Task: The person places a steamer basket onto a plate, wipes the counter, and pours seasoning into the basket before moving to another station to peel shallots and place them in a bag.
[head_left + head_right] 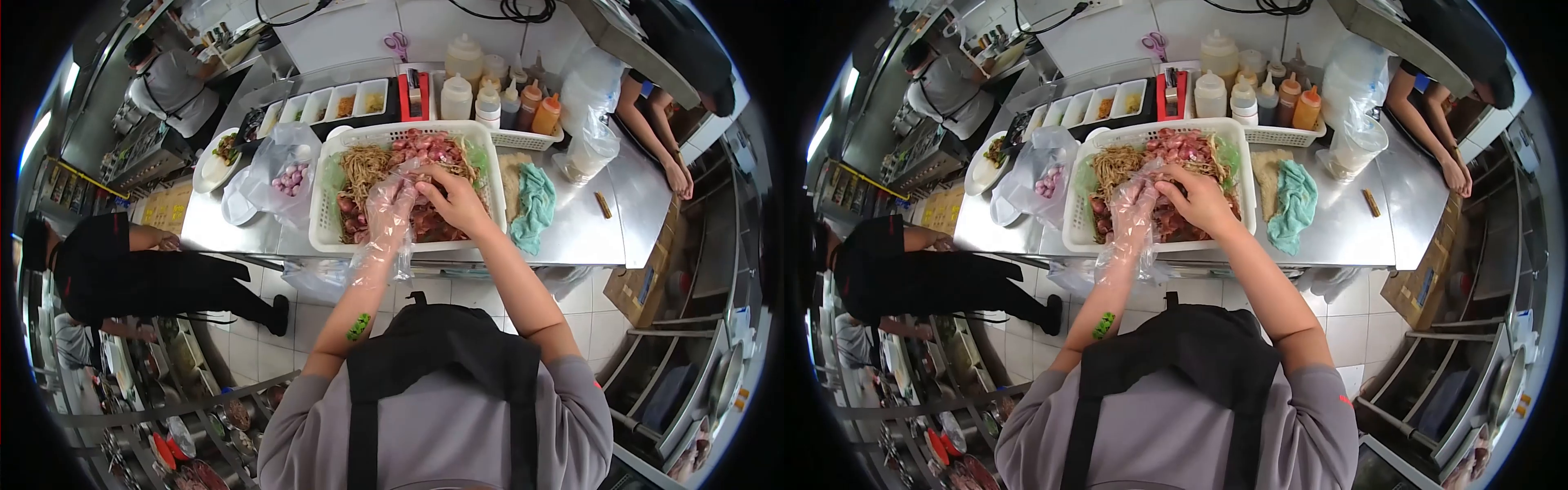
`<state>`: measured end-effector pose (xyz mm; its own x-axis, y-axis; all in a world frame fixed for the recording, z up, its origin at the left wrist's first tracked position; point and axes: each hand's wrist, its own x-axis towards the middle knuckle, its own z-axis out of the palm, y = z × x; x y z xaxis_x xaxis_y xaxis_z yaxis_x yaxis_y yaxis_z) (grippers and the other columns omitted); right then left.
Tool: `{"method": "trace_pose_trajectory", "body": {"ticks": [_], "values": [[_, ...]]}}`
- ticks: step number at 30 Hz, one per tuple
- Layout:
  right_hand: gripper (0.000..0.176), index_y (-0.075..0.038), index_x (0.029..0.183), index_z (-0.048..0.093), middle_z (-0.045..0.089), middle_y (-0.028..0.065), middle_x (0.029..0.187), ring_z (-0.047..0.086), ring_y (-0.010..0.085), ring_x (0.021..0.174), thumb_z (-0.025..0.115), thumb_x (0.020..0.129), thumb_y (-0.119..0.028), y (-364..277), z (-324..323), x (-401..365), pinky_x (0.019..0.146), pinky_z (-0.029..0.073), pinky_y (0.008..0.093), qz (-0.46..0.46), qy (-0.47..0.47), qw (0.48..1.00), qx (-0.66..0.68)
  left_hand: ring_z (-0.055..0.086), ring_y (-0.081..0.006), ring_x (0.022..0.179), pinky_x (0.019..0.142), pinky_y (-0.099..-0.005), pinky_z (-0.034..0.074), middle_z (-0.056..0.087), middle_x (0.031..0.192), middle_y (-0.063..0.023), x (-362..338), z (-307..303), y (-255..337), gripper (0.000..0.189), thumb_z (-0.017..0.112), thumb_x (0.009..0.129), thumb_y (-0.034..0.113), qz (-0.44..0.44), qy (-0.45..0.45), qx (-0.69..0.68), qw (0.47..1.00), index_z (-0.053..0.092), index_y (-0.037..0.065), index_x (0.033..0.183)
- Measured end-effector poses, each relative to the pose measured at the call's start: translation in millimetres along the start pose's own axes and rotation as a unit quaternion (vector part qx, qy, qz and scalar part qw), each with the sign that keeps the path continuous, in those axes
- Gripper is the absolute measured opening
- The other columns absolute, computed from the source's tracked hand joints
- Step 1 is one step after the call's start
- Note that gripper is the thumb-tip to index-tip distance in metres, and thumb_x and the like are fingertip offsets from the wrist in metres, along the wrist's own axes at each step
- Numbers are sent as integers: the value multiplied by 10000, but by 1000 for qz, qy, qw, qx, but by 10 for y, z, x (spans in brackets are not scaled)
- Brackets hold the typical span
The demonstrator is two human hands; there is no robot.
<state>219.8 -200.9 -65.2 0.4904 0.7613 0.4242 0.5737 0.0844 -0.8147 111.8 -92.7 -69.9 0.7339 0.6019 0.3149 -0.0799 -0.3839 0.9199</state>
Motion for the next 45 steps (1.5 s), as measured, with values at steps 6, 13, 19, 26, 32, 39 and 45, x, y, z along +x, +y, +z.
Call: {"method": "trace_pose_trajectory", "body": {"ticks": [6, 13, 19, 26, 32, 39, 45], "values": [[228, -43, 1001, 530, 623, 150, 861, 614, 311, 804, 562, 906, -249, 69, -44, 38, 718, 469, 357, 25, 20, 999, -6, 597, -152, 844, 679, -327, 500, 638, 905, -106, -29, 91, -65, 298, 629, 852, 176, 162, 7, 130, 978, 609, -25, 1072], [332, -7, 1164, 497, 604, 136, 1041, 589, 206, 968, 543, 924, -233, 142, -77, 52, 846, 440, 305, 123, 39, 966, 226, 534, -97, 909, 781, -225, 484, 549, 1085, -11, 7, 43, -80, 495, 632, 879, 217, -132, -69, -378, 914, 475, 20, 1305], [370, -35, 1207, 500, 592, 157, 1160, 583, 278, 1045, 573, 903, -233, 107, -59, 11, 906, 423, 359, 37, 52, 996, 57, 542, -92, 956, 777, -203, 460, 562, 1106, -15, 23, -20, -40, 444, 596, 902, 178, -199, -52, -476, 855, 478, 16, 1298], [395, -92, 1246, 535, 616, 85, 1166, 587, 217, 1040, 604, 883, -231, 58, -75, 4, 920, 426, 323, 9, -24, 992, 120, 554, -100, 955, 823, -222, 477, 553, 1117, -32, 25, -8, -191, 501, 613, 883, 141, -128, -51, -380, 915, 421, 7, 1327], [325, -105, 1187, 587, 619, 63, 1166, 594, 191, 1007, 611, 876, -194, 83, -31, -9, 904, 440, 309, -3, -41, 991, 130, 546, -144, 1008, 846, -282, 458, 549, 1204, -71, 5, 61, -169, 463, 626, 855, 115, -89, 40, -380, 920, 479, -6, 1278], [275, -60, 1125, 604, 642, 65, 1096, 603, 163, 964, 621, 871, -165, 107, 26, -11, 865, 456, 295, -8, -26, 994, 110, 557, -152, 994, 878, -287, 454, 573, 1124, -90, 20, 49, -252, 342, 620, 860, 103, -95, 41, -309, 945, 546, -25, 1168], [264, -67, 1141, 590, 635, 27, 975, 579, 104, 864, 590, 903, -180, 107, -68, 14, 806, 456, 271, 119, -13, 968, 222, 575, -161, 968, 859, -283, 481, 582, 1101, -102, -27, 67, -31, 341, 617, 868, 103, -106, 33, -345, 932, 538, -39, 1167]]}}
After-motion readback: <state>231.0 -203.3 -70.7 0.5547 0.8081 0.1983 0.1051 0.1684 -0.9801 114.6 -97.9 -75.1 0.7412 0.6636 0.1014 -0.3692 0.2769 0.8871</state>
